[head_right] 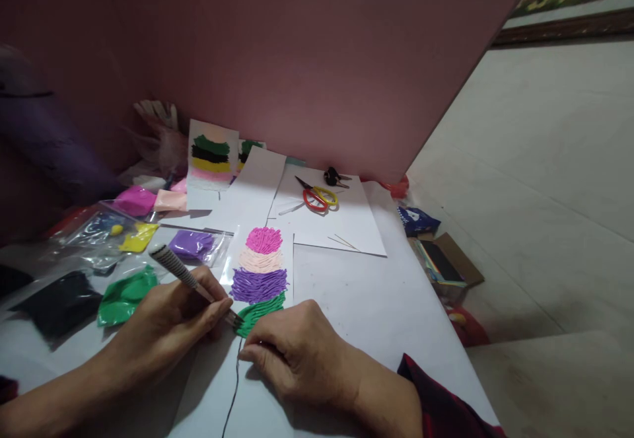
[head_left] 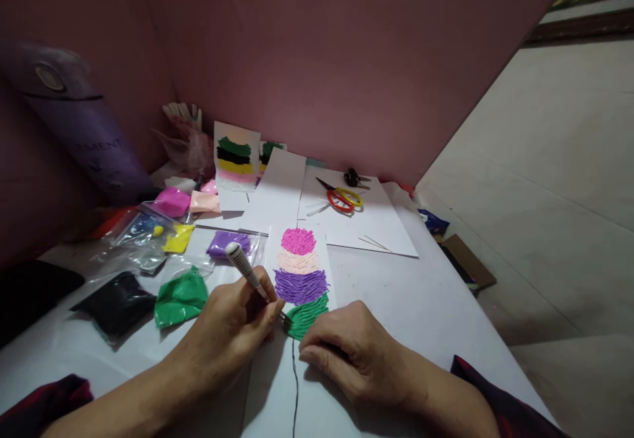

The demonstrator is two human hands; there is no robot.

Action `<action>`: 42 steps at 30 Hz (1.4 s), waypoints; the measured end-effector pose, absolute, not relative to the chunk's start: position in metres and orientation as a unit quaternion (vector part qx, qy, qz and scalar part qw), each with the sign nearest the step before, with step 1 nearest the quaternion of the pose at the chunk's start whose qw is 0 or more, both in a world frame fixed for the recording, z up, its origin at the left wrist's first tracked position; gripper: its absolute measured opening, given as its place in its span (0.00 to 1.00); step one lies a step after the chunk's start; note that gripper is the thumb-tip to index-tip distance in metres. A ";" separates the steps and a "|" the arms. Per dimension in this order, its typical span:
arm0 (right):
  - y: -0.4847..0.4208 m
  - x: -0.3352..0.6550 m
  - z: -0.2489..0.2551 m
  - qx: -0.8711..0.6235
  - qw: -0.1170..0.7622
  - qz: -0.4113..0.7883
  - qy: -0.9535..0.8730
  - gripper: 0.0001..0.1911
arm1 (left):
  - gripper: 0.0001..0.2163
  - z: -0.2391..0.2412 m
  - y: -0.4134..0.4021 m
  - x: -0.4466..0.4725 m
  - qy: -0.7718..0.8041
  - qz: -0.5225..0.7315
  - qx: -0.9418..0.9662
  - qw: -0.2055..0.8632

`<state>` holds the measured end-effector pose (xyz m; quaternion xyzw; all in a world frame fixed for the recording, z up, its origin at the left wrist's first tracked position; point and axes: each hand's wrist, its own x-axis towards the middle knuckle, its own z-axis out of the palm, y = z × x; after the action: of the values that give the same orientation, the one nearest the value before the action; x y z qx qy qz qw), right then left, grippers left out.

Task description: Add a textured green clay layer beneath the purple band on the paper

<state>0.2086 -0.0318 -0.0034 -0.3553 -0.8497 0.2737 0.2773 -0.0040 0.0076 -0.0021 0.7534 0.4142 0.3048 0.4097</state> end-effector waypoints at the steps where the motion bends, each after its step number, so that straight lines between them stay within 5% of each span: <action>1: -0.032 0.209 -0.003 -0.356 0.277 0.274 -0.849 0.09 | 0.06 -0.002 0.008 -0.005 0.412 0.301 0.758 0.406; 42: -0.033 0.207 -0.001 -0.372 0.279 0.293 -0.835 0.09 | 0.06 0.005 0.013 -0.010 0.393 0.362 0.817 0.218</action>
<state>0.2071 -0.0329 -0.0011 -0.3721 -0.8353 0.2933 0.2790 -0.0098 0.0135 0.0053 0.8169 0.3927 0.3621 0.2176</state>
